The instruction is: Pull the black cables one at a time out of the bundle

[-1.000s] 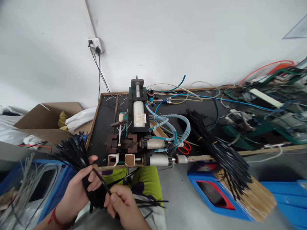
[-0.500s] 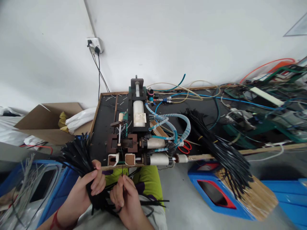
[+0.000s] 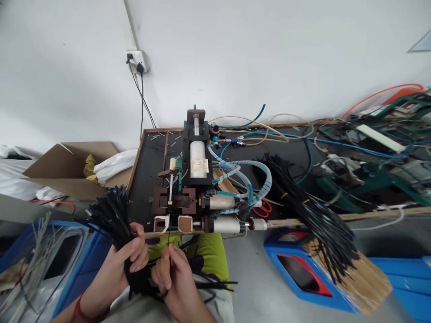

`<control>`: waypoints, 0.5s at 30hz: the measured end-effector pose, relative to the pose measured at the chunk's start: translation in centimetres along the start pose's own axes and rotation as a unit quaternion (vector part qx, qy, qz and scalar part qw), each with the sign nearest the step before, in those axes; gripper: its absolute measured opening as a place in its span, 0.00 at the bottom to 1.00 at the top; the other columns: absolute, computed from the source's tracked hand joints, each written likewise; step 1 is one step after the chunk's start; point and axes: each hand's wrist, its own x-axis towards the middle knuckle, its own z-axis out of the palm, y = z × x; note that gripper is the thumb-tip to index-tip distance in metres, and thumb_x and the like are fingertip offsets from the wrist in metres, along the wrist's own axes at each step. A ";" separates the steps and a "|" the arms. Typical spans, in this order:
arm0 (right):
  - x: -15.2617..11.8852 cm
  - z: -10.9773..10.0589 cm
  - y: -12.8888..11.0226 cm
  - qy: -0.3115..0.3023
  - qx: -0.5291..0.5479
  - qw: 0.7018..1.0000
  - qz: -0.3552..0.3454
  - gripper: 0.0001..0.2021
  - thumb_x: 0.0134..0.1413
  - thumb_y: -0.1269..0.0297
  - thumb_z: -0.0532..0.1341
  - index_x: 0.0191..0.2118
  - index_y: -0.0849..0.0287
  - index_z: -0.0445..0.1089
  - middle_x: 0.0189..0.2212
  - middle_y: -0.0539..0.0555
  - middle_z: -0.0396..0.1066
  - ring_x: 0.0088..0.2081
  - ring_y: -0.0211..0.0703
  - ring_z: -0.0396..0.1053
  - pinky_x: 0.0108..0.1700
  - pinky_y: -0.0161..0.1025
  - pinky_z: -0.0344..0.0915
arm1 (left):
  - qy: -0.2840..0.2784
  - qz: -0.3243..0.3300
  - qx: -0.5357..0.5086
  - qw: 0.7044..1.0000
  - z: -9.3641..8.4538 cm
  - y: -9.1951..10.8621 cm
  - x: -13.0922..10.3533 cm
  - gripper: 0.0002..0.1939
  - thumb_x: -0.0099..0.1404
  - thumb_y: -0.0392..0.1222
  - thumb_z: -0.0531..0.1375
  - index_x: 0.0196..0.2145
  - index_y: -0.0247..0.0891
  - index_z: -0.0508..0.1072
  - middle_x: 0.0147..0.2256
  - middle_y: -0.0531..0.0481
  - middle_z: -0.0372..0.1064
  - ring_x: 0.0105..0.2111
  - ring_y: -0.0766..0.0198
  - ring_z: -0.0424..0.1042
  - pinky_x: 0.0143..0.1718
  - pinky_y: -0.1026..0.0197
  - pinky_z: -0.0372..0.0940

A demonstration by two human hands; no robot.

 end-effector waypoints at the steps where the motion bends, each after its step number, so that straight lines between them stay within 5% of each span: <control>1: 0.0 0.0 0.0 0.000 0.000 1.000 -0.001 0.15 0.67 0.59 0.61 0.29 0.59 0.74 0.08 0.40 0.52 0.13 0.32 0.40 0.19 0.32 0.46 | 0.001 0.003 0.003 1.000 0.1 0.0 0.0 0.09 0.67 0.42 0.68 0.40 0.39 0.72 0.20 0.62 0.58 0.16 0.74 0.56 0.20 0.67 0.51; 7: 0.2 0.0 0.0 0.011 -0.010 1.000 0.005 0.15 0.66 0.58 0.63 0.28 0.58 0.72 0.08 0.39 0.52 0.12 0.32 0.39 0.19 0.32 0.45 | 0.019 0.039 0.004 0.999 0.7 0.2 0.3 0.14 0.67 0.50 0.66 0.43 0.39 0.72 0.20 0.60 0.61 0.14 0.73 0.55 0.18 0.67 0.52; 15: 0.2 -0.1 0.0 0.042 -0.054 0.998 -0.005 0.16 0.64 0.55 0.64 0.26 0.56 0.68 0.07 0.38 0.48 0.13 0.32 0.38 0.20 0.33 0.46 | 0.052 0.049 0.021 0.997 0.8 0.4 -0.1 0.11 0.67 0.46 0.66 0.35 0.42 0.67 0.22 0.59 0.62 0.15 0.73 0.57 0.18 0.67 0.53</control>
